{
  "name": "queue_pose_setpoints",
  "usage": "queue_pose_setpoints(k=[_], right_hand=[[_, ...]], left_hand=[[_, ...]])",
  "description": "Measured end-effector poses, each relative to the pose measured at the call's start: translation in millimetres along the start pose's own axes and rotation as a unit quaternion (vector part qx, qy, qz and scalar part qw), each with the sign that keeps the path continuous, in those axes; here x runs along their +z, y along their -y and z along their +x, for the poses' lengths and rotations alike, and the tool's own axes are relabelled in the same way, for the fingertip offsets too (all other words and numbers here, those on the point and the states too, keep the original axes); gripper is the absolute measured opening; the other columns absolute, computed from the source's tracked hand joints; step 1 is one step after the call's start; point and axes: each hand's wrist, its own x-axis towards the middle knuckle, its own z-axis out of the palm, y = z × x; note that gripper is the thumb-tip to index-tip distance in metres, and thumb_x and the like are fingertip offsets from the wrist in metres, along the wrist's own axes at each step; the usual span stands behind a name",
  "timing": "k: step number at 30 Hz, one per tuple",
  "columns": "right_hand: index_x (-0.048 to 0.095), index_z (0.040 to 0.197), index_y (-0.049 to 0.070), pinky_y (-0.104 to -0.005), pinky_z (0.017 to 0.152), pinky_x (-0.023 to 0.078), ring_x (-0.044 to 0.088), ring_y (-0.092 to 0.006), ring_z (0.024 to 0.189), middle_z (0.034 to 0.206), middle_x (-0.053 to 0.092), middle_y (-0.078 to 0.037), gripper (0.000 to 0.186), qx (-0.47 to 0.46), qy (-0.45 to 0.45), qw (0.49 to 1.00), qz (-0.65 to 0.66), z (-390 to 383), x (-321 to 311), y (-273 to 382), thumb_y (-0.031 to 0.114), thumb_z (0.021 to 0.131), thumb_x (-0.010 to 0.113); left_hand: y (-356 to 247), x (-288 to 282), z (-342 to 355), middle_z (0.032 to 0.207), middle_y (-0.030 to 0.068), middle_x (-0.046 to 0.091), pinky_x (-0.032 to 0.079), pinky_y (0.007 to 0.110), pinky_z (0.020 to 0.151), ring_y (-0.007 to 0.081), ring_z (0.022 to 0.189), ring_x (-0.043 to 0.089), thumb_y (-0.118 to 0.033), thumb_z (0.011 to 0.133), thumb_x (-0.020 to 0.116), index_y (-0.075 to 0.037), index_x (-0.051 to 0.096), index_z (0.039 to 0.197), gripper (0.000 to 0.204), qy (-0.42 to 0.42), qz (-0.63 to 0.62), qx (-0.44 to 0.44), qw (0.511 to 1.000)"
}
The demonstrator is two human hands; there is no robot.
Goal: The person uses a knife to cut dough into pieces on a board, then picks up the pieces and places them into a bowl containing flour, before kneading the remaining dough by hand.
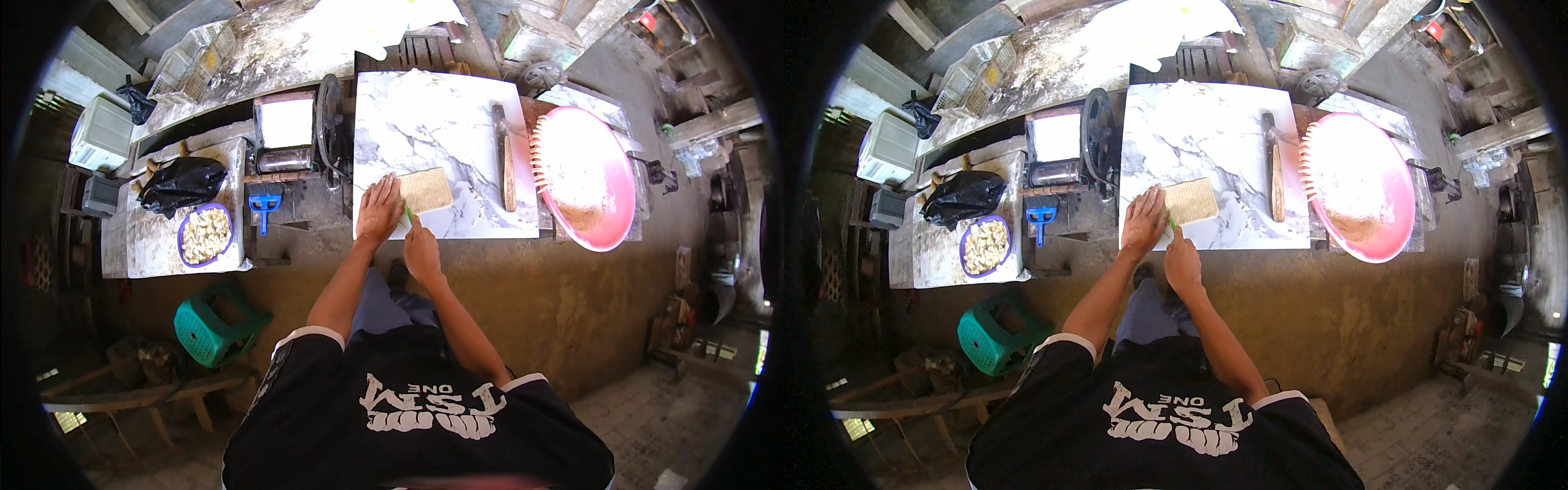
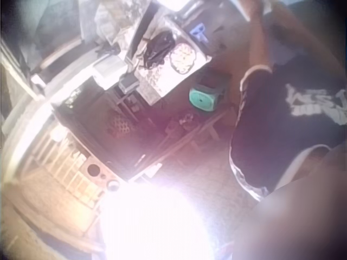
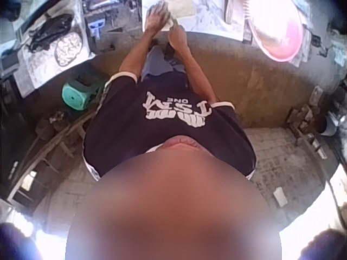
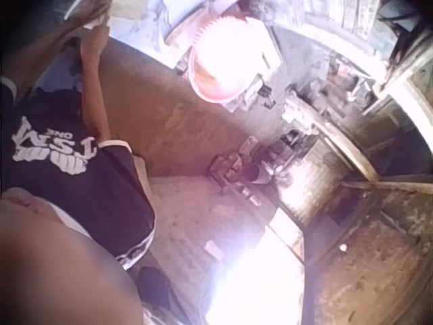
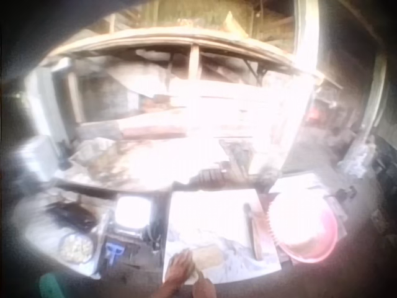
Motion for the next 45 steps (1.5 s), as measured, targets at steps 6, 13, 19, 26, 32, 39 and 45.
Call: queue_pose_setpoints(k=[6, 13, 19, 26, 32, 39, 45], right_hand=[[0.037, 0.117, 0.002, -0.0444, 0.066, 0.043, 0.053, -0.0380, 0.076, 0.083, 0.053, -0.022, 0.038, 0.044, 0.039, 0.998, -0.024, -4, -4, 1, 0.010, 0.080, 0.042], [0.037, 0.116, 0.001, -0.0449, 0.065, 0.043, 0.053, -0.0374, 0.076, 0.082, 0.053, -0.022, 0.038, 0.024, 0.016, 1.000, -0.011, -11, -3, -9, 0.010, 0.079, 0.043], [0.037, 0.114, 0.000, -0.0453, 0.065, 0.043, 0.053, -0.0382, 0.074, 0.084, 0.052, -0.023, 0.037, 0.028, 0.033, 0.999, -0.025, -17, -5, -2, 0.010, 0.079, 0.044], [0.037, 0.115, -0.001, -0.0445, 0.065, 0.043, 0.052, -0.0373, 0.073, 0.082, 0.052, -0.021, 0.037, -0.004, 0.018, 1.000, 0.014, -27, 0, -15, 0.011, 0.080, 0.043], [0.037, 0.116, -0.002, -0.0442, 0.063, 0.043, 0.053, -0.0365, 0.073, 0.081, 0.052, -0.021, 0.038, -0.003, 0.015, 1.000, -0.008, -28, 5, -16, 0.011, 0.081, 0.043], [0.043, 0.111, -0.003, -0.0459, 0.062, 0.042, 0.053, -0.0380, 0.070, 0.077, 0.054, -0.022, 0.035, 0.001, -0.042, 0.999, 0.031, -21, -3, -30, 0.010, 0.078, 0.044], [0.044, 0.112, -0.001, -0.0454, 0.066, 0.041, 0.051, -0.0400, 0.074, 0.083, 0.053, -0.025, 0.035, 0.051, -0.119, 0.992, -0.006, 23, -38, -40, 0.006, 0.077, 0.045]], left_hand=[[-1, 0, 0, 0.132, 0.0070, 0.028, 0.019, 0.037, 0.099, 0.0215, 0.121, 0.026, -0.029, 0.082, 0.043, -0.007, 0.031, 0.125, 0.049, 0.009, 0.003, -0.003, 1.000], [-3, 0, 2, 0.132, 0.0072, 0.027, 0.019, 0.037, 0.099, 0.0209, 0.121, 0.026, -0.028, 0.081, 0.043, -0.006, 0.031, 0.125, 0.050, 0.007, 0.003, 0.006, 1.000], [2, 0, 1, 0.133, 0.0057, 0.026, 0.019, 0.036, 0.099, 0.0208, 0.121, 0.026, -0.028, 0.080, 0.044, -0.008, 0.030, 0.126, 0.052, 0.023, 0.006, -0.009, 1.000], [4, 1, 3, 0.133, 0.0042, 0.026, 0.019, 0.036, 0.100, 0.0189, 0.121, 0.026, -0.030, 0.081, 0.041, -0.009, 0.031, 0.125, 0.050, 0.013, 0.008, -0.002, 1.000], [10, 2, 7, 0.133, 0.0047, 0.026, 0.018, 0.036, 0.100, 0.0190, 0.121, 0.026, -0.031, 0.082, 0.040, -0.009, 0.030, 0.126, 0.050, 0.009, 0.018, -0.002, 1.000], [23, 26, 14, 0.132, 0.0081, 0.028, 0.016, 0.036, 0.100, 0.0213, 0.122, 0.023, -0.030, 0.083, 0.039, -0.007, 0.030, 0.126, 0.050, 0.009, -0.044, 0.008, 0.999], [27, 36, 33, 0.129, 0.0127, 0.031, 0.017, 0.038, 0.099, 0.0256, 0.121, 0.026, -0.029, 0.082, 0.043, -0.005, 0.030, 0.126, 0.052, 0.018, -0.159, -0.043, 0.986]])
